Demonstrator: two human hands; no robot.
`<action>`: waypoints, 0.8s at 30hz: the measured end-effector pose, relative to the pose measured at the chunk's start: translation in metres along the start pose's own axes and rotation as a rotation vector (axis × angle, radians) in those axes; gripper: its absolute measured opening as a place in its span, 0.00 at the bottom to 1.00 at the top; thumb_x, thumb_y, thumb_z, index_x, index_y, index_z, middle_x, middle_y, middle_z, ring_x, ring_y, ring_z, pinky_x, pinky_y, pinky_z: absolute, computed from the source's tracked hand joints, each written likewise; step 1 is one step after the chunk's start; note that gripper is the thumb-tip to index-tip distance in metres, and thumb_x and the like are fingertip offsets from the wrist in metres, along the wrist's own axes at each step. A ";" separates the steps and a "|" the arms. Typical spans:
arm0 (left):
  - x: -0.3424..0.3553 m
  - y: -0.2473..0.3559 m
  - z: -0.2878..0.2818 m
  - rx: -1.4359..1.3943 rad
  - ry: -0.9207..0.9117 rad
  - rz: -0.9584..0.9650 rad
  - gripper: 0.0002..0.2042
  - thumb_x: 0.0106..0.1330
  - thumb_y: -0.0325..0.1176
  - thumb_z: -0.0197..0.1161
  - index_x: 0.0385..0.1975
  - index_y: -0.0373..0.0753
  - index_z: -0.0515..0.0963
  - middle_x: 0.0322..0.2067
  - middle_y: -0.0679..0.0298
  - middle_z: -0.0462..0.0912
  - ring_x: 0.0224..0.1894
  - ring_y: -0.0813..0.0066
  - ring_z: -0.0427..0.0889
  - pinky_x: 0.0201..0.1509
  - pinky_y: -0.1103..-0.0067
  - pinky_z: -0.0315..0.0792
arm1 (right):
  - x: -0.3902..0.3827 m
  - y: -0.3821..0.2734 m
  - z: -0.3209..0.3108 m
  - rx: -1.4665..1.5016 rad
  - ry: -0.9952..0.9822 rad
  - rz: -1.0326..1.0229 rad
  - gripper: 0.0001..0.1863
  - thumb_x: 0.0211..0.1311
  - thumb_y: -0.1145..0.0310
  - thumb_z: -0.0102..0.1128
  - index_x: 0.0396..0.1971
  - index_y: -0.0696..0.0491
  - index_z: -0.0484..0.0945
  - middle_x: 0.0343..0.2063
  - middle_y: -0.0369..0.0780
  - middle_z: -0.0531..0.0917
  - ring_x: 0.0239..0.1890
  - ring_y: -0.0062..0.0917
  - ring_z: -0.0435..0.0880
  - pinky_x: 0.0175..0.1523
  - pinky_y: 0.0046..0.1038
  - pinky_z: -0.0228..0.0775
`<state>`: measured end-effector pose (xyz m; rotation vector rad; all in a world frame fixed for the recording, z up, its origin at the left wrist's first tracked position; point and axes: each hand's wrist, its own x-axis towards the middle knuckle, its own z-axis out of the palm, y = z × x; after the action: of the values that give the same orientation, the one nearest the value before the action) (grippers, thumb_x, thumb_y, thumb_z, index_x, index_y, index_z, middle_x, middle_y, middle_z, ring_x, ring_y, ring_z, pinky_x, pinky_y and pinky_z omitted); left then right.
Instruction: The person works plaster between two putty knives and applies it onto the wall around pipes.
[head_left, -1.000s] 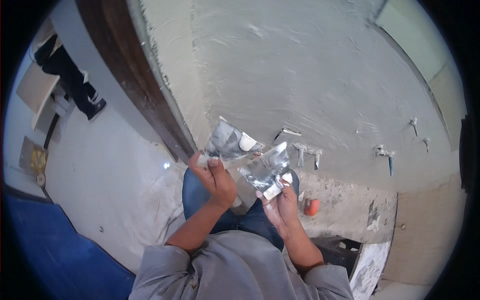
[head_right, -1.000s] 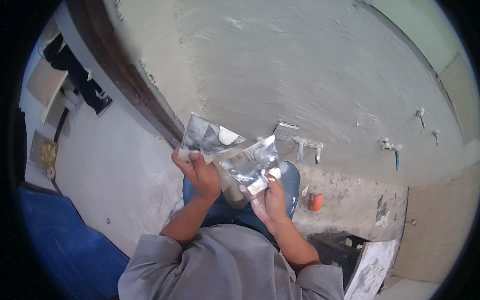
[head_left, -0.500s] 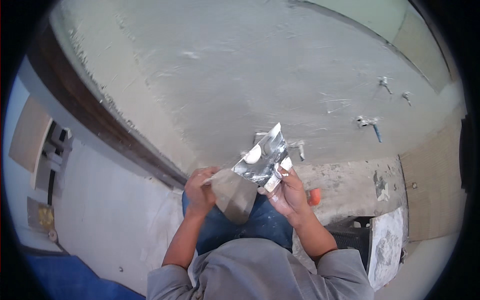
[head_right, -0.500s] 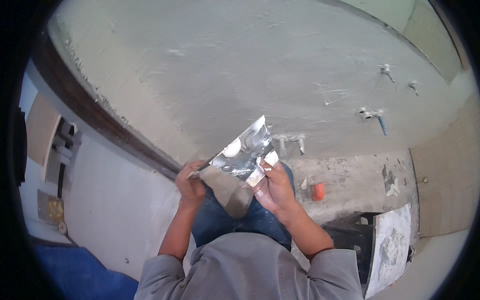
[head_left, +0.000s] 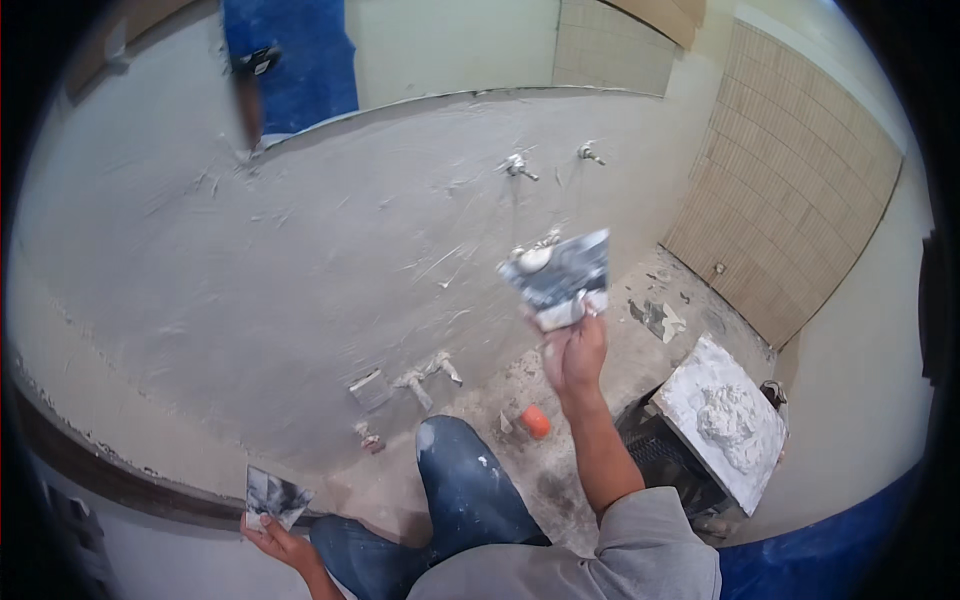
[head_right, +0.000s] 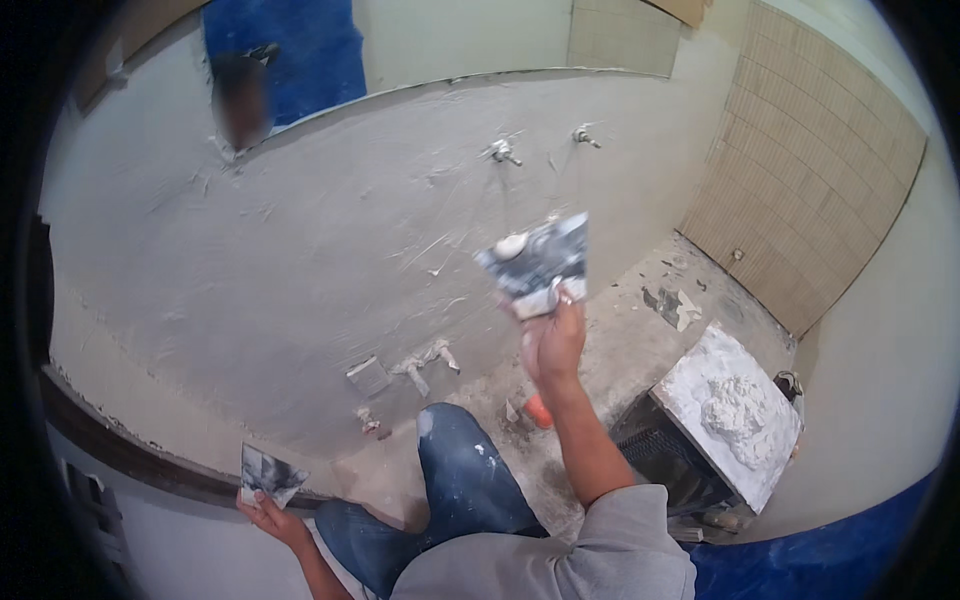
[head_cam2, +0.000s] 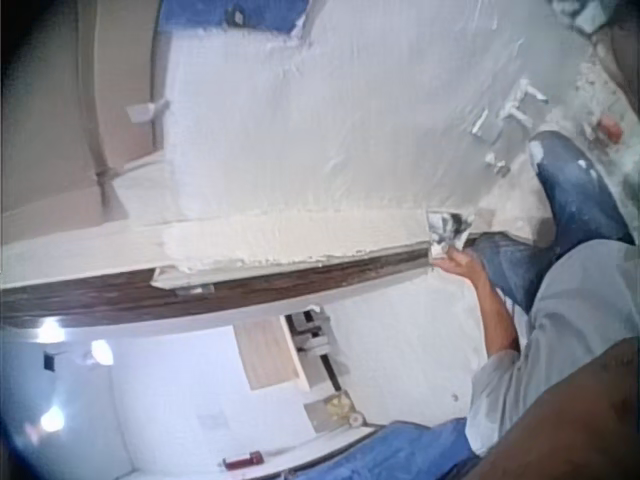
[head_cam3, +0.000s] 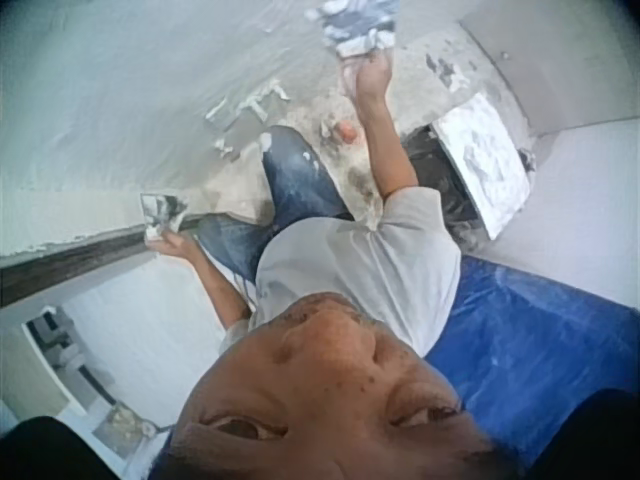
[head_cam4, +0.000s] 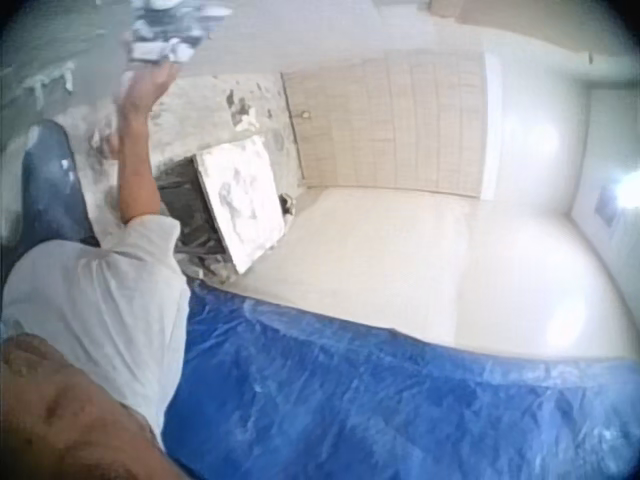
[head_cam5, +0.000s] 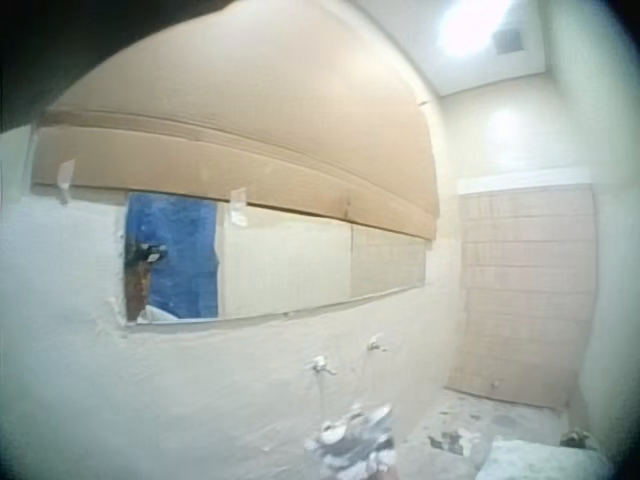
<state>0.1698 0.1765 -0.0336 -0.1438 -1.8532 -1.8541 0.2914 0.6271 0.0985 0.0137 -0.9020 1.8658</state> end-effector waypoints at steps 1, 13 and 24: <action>0.002 -0.008 -0.007 0.068 0.009 0.035 0.17 0.78 0.36 0.49 0.56 0.28 0.63 0.48 0.50 0.70 0.51 0.63 0.70 0.60 0.74 0.64 | 0.020 -0.001 -0.010 -0.216 0.066 -0.156 0.20 0.75 0.67 0.41 0.63 0.55 0.64 0.59 0.43 0.75 0.59 0.38 0.77 0.61 0.48 0.73; -0.024 -0.009 0.005 0.158 -0.031 0.030 0.17 0.77 0.36 0.48 0.55 0.27 0.65 0.49 0.49 0.70 0.51 0.62 0.70 0.61 0.72 0.63 | 0.252 -0.023 -0.012 -1.550 -0.200 -1.435 0.32 0.49 0.85 0.56 0.57 0.46 0.76 0.59 0.42 0.76 0.59 0.43 0.73 0.65 0.46 0.63; -0.038 0.011 0.032 0.104 -0.096 -0.021 0.18 0.78 0.37 0.47 0.58 0.29 0.62 0.49 0.51 0.70 0.52 0.64 0.69 0.60 0.74 0.62 | 0.286 0.004 -0.003 -1.656 0.003 -1.602 0.23 0.60 0.70 0.58 0.56 0.35 0.78 0.57 0.35 0.78 0.57 0.32 0.75 0.63 0.46 0.61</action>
<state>0.1983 0.2184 -0.0373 -0.1799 -2.0187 -1.7889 0.1521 0.8524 0.2054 -0.2115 -1.4608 -0.5661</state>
